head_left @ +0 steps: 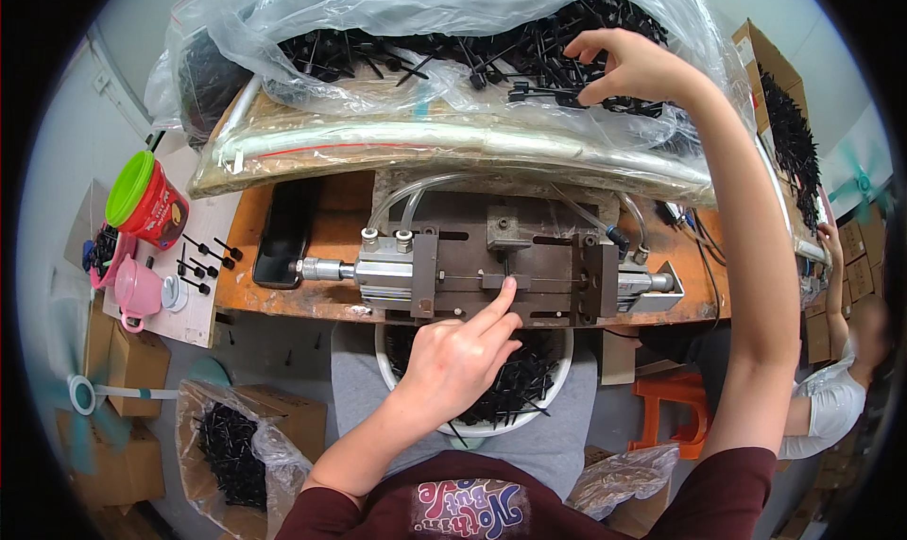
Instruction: Insert small black plastic parts into a pneumatic press to assemble fasteners.
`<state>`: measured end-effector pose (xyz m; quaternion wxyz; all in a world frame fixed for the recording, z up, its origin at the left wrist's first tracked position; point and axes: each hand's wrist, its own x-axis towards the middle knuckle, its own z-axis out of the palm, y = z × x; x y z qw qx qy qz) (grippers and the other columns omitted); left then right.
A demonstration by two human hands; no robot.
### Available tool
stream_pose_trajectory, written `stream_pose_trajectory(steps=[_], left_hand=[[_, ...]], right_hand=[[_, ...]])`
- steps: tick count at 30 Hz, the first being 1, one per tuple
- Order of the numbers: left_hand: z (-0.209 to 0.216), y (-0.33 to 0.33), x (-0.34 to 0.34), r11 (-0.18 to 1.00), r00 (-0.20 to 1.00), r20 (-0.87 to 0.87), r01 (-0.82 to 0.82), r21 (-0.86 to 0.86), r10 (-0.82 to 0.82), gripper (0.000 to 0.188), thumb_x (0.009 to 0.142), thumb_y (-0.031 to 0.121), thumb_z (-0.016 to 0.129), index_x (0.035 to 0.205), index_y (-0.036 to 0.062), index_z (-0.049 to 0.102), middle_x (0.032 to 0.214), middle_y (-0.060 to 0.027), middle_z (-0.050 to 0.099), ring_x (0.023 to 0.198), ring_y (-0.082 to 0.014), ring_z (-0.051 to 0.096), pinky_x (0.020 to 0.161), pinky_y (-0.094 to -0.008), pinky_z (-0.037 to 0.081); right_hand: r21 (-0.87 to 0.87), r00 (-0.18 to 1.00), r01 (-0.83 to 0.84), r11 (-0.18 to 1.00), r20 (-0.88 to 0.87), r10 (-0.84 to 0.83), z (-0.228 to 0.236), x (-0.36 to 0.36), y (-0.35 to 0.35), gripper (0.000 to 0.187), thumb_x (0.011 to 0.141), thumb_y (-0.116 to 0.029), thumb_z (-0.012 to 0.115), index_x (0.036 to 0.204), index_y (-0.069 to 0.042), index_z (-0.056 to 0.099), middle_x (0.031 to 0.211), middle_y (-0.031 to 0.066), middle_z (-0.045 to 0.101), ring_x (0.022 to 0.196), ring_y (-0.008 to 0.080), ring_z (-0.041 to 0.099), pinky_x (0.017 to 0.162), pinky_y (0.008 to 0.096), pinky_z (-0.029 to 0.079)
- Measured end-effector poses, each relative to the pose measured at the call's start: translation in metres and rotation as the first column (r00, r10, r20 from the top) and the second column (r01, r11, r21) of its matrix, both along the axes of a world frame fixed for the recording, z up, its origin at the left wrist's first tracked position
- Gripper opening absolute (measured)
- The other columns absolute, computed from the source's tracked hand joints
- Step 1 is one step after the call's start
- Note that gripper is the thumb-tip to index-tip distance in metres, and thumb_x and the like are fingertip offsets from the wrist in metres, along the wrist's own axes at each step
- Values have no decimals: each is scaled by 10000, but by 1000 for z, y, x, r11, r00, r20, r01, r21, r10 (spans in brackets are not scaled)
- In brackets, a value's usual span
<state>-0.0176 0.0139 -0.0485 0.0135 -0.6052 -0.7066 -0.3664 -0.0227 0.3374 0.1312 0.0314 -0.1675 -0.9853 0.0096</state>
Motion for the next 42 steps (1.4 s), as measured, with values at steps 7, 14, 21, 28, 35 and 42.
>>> stream_pose_trajectory(steps=[7, 14, 21, 28, 35, 42], left_hand=[[-8, -38, 27, 958, 931, 246, 284, -29, -269, 181, 785, 190, 773, 913, 87, 697, 1260, -92, 656, 629, -185, 676, 578, -270, 539], [-52, -65, 30, 957, 895, 391, 275, -98, -217, 205, 806, 211, 754, 933, 62, 695, 1234, -82, 665, 671, -233, 703, 619, -307, 565], [-76, -59, 34, 970, 927, 352, 190, -151, -127, 234, 792, 219, 777, 960, 75, 698, 1239, -85, 655, 870, -238, 703, 697, -306, 573], [-56, -50, 37, 986, 939, 325, 146, -76, -114, 521, 773, 207, 802, 1222, 32, 603, 1285, -123, 599, 1060, -272, 623, 823, -350, 553], [-18, -48, 24, 979, 864, 461, 166, 114, -200, 577, 748, 83, 813, 1272, 5, 584, 1265, -141, 617, 898, -201, 655, 759, -284, 545], [35, -19, -11, 882, 411, 831, -119, 456, -374, 736, 902, 181, 705, 1457, -84, 301, 1386, -254, 456, 1005, -217, 615, 708, -301, 601]], right_hand=[[89, 997, 29, 996, -77, -22, -45, -24, -6, 554, 715, -226, 738, 1167, 67, 610, 1046, 241, 671, 1014, 349, 649, 937, 382, 504], [-78, 995, -98, 992, -26, 96, -34, -33, -45, 334, 751, -165, 732, 1023, 21, 675, 853, 210, 677, 787, 307, 658, 735, 385, 509], [99, 980, -131, 986, -139, 144, -30, -24, -43, 294, 785, -214, 763, 930, 32, 690, 851, 178, 654, 757, 308, 630, 708, 387, 497], [-173, 939, -121, 978, -340, 56, -20, -8, -8, 332, 878, -356, 694, 891, -24, 689, 708, -4, 595, 636, 107, 524, 594, 286, 424], [-458, 943, -17, 889, -303, -138, -2, 17, -27, 321, 930, -401, 632, 861, -89, 665, 680, -51, 564, 548, 23, 416, 481, 199, 279], [-778, 974, -224, 588, -195, 113, -37, 73, -123, 204, 902, -238, 671, 885, -36, 690, 739, 18, 674, 643, 88, 575, 593, 265, 455]])
